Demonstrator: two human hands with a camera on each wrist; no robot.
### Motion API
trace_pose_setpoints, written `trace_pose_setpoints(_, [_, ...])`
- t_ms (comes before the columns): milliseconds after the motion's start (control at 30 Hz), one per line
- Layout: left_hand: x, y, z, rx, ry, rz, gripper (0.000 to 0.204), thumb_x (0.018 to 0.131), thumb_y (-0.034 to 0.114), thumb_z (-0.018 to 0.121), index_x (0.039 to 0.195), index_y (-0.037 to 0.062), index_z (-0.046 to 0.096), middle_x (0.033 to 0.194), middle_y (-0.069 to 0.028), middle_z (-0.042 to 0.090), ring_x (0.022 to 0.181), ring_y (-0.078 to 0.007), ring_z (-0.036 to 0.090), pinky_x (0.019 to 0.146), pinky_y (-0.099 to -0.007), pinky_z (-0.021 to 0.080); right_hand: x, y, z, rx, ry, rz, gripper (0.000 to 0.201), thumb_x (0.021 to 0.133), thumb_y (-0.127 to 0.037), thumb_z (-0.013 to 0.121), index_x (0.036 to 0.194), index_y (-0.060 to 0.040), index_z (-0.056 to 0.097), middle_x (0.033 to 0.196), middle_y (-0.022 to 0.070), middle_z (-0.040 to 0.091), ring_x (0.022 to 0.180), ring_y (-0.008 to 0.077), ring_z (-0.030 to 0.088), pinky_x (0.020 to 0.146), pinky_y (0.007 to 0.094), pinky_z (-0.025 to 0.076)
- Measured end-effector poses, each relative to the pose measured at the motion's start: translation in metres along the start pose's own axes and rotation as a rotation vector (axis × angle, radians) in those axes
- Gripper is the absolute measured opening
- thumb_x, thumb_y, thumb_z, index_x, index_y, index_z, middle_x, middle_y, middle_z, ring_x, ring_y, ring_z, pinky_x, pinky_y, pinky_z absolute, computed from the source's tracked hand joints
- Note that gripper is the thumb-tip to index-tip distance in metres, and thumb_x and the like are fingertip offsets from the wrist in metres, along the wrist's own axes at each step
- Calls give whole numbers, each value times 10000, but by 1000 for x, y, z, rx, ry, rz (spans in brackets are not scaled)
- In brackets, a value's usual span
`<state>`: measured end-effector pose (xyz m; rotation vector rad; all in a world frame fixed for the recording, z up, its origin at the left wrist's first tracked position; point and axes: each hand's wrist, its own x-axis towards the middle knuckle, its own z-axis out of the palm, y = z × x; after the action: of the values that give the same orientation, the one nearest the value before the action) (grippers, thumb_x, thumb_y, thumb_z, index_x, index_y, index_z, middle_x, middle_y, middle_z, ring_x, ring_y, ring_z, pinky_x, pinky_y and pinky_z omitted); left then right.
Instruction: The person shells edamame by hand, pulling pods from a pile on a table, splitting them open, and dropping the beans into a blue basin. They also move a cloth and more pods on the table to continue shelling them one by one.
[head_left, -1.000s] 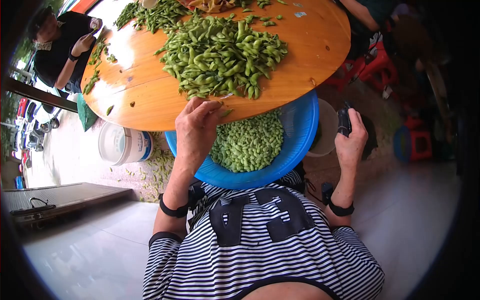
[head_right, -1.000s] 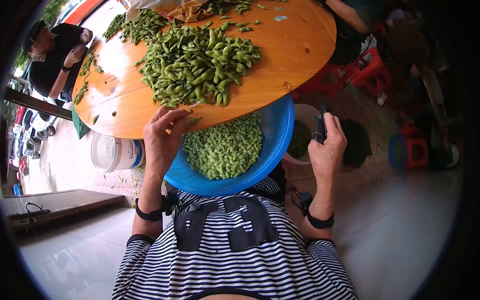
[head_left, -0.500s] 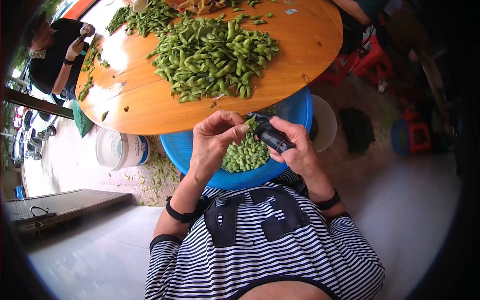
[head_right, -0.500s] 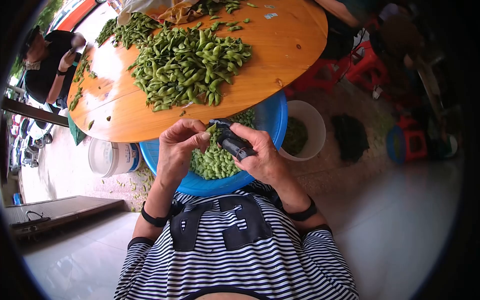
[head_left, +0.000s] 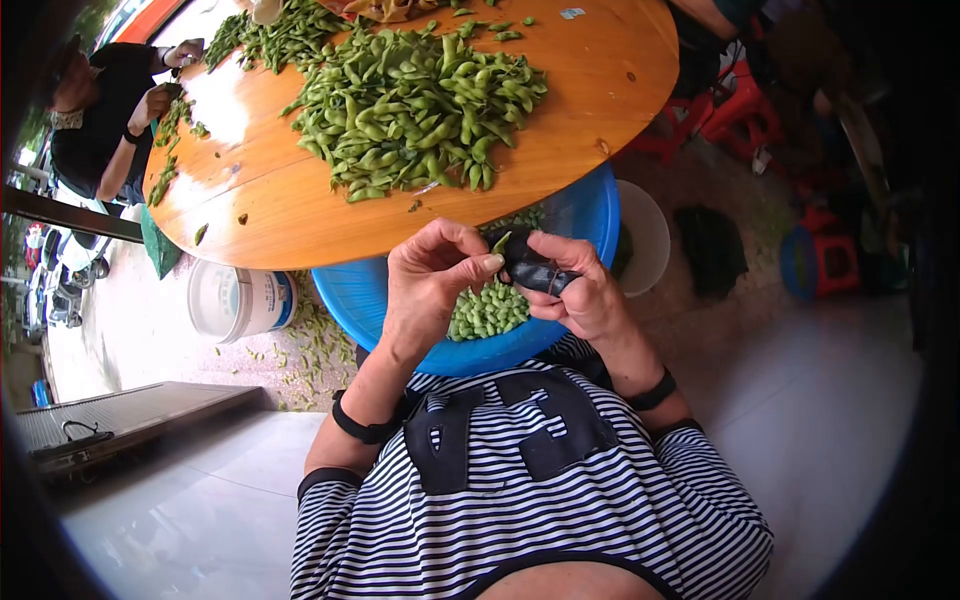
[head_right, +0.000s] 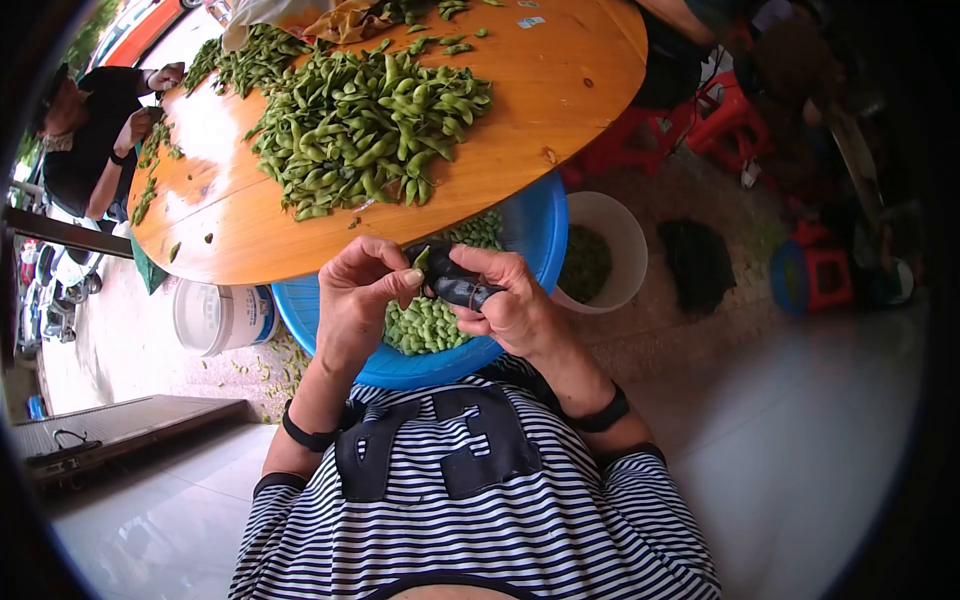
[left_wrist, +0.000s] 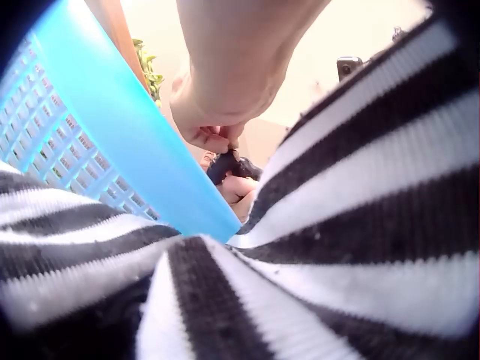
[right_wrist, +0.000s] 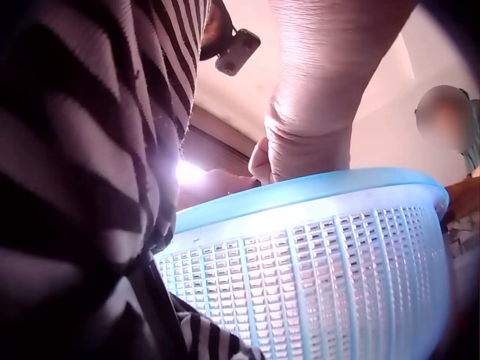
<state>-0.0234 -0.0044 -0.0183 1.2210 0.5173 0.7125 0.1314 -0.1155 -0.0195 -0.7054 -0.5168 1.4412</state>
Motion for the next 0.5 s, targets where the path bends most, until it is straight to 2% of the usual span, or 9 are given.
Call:
trace_pose_setpoints(67, [3, -5, -5, -430, -91, -169, 177, 787, -48, 706, 901, 30, 596, 773, -6, 618, 624, -87, 555, 534, -221, 444, 0, -2, -2, 69, -23, 55, 271, 832, 20, 432, 1038, 41, 605, 660, 23, 482, 513, 53, 343, 430, 189, 287])
trace_pose_setpoints(100, [5, -6, -6, -430, -91, -169, 177, 787, -48, 706, 901, 30, 596, 773, -6, 618, 624, -87, 555, 534, -221, 444, 0, -3, -3, 136, -50, 112, 273, 837, 14, 454, 1062, 31, 607, 666, 22, 488, 517, 52, 340, 430, 188, 283])
trace_pose_setpoints(167, [10, -7, -8, -738, -207, -358, 241, 789, -43, 704, 977, 31, 573, 778, -1, 617, 612, -96, 550, 515, -224, 431, -1, -1, -6, 179, -64, 106, 292, 832, 13, 453, 1080, 25, 606, 671, 18, 487, 524, 48, 335, 435, 184, 281])
trace_pose_setpoints(233, [10, -9, -4, -715, -204, -345, 295, 790, -29, 709, 1038, 34, 562, 776, 2, 619, 607, -97, 545, 510, -218, 418, -2, 0, -6, 223, -77, 97, 311, 828, 12, 452, 1098, 18, 605, 677, 14, 486, 531, 43, 331, 439, 181, 278])
trace_pose_setpoints(300, [5, -8, 3, -384, -73, -156, 287, 803, -9, 709, 1055, 30, 576, 802, 0, 638, 631, -100, 563, 527, -227, 435, -2, -1, -4, -155, 8, 46, 331, 790, 30, 466, 1085, 6, 614, 736, 8, 498, 543, 48, 350, 463, 190, 302])
trace_pose_setpoints(333, [3, -7, 3, -384, -73, -155, 287, 803, -9, 709, 1055, 30, 576, 802, 0, 638, 631, -100, 563, 527, -227, 435, -4, -3, 2, -156, 6, 45, 331, 790, 30, 466, 1085, 6, 614, 736, 8, 498, 543, 48, 350, 463, 190, 302])
trace_pose_setpoints(400, [-2, -6, 3, 88, -30, 20, 315, 804, -2, 706, 1092, 7, 578, 857, -59, 662, 686, -163, 625, 567, -272, 489, -8, -6, 19, -624, 166, 6, 359, 722, 77, 465, 1047, 28, 608, 771, 16, 488, 596, 78, 416, 515, 224, 356])
trace_pose_setpoints(433, [-2, -7, 2, 88, -29, 18, 315, 804, -2, 706, 1092, 7, 578, 857, -59, 662, 686, -163, 625, 567, -272, 489, -6, -4, 19, -623, 166, 7, 359, 722, 77, 465, 1047, 28, 608, 771, 16, 488, 596, 78, 416, 515, 224, 356])
trace_pose_setpoints(500, [-1, -9, 1, 728, -4, 502, 346, 799, -20, 692, 1121, -20, 565, 886, -135, 662, 760, -238, 663, 632, -311, 528, -3, 0, 17, -942, 122, -319, 352, 678, 115, 480, 1005, 48, 591, 774, 60, 489, 659, 140, 478, 580, 263, 394])
